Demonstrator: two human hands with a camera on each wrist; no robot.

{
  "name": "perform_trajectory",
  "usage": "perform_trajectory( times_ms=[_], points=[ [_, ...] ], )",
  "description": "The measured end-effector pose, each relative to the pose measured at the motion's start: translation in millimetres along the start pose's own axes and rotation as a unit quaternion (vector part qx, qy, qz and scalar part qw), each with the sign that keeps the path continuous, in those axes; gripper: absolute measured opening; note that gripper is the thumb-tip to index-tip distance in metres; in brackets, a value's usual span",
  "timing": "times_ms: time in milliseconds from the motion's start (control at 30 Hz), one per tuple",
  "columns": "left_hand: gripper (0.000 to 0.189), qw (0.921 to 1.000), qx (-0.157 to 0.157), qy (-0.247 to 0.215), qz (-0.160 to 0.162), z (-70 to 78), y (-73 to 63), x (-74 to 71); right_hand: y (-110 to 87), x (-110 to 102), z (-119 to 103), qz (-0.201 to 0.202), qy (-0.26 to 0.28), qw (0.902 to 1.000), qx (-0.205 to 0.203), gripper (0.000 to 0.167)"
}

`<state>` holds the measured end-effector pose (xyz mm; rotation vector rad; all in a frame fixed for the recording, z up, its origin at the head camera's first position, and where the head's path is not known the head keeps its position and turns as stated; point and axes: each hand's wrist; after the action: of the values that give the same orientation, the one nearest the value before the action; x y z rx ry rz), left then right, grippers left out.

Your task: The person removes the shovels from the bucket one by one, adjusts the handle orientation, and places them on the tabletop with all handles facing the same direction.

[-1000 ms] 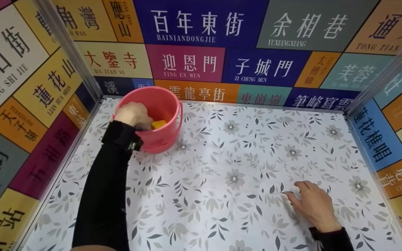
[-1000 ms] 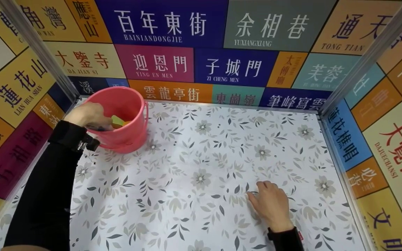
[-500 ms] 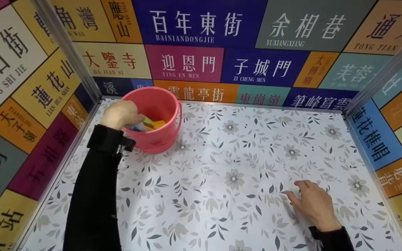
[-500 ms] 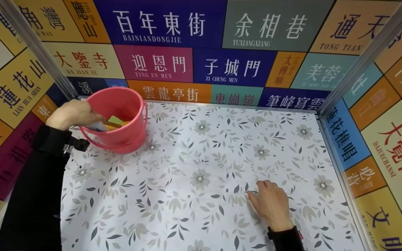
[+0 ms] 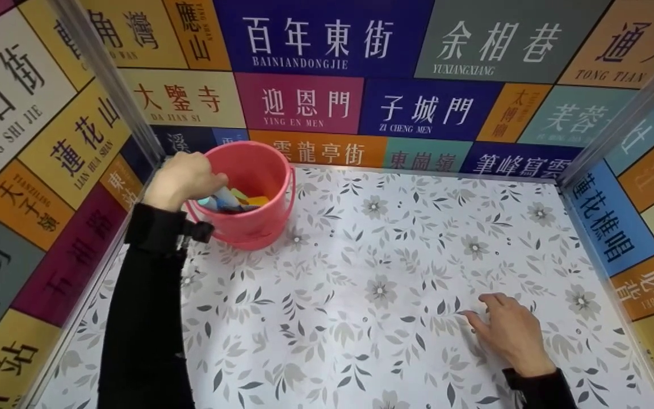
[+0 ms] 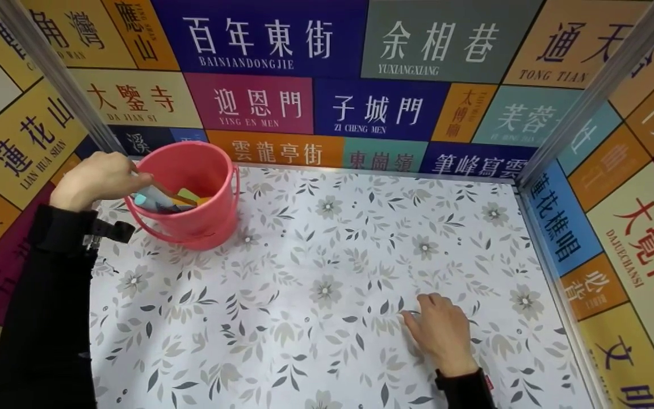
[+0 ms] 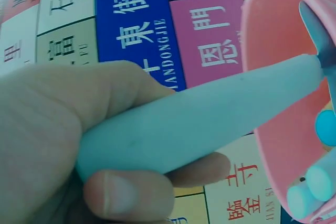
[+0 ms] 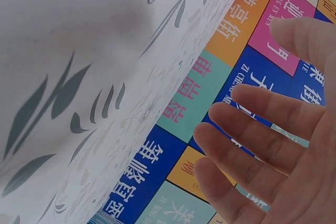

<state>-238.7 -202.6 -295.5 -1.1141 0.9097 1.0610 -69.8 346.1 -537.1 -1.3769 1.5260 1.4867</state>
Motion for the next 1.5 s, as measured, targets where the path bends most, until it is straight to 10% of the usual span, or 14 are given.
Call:
perform_trajectory(
  times_ms=[433,800,1133,1500],
  points=[
    [0.047,0.991,0.046,-0.039,0.12,11.2,-19.4,0.2,-1.1,-0.8,-1.0,0.008,0.001,0.9999,-0.006,0.041],
    [0.041,0.9579,0.098,-0.093,0.253,22.9,-24.0,28.8,0.1,-2.9,0.1,0.002,0.012,0.9999,0.003,0.041],
    [0.029,0.9135,0.148,-0.14,0.352,43.9,-29.5,72.7,8.0,-8.1,-4.1,0.026,0.038,0.9989,-0.01,0.038],
    [0.023,0.8369,0.258,-0.14,0.462,76.6,-28.4,131.8,30.1,-9.2,-23.2,0.12,0.068,0.9875,-0.076,0.04]
  ],
)
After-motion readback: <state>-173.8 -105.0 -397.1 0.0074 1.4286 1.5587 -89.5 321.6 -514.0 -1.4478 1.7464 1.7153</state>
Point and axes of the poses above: each hand's wrist, its own y-axis towards the middle knuckle, its own x-axis out of the palm, z = x × y, and after that the axes turned 2 degrees about -x, right-handed
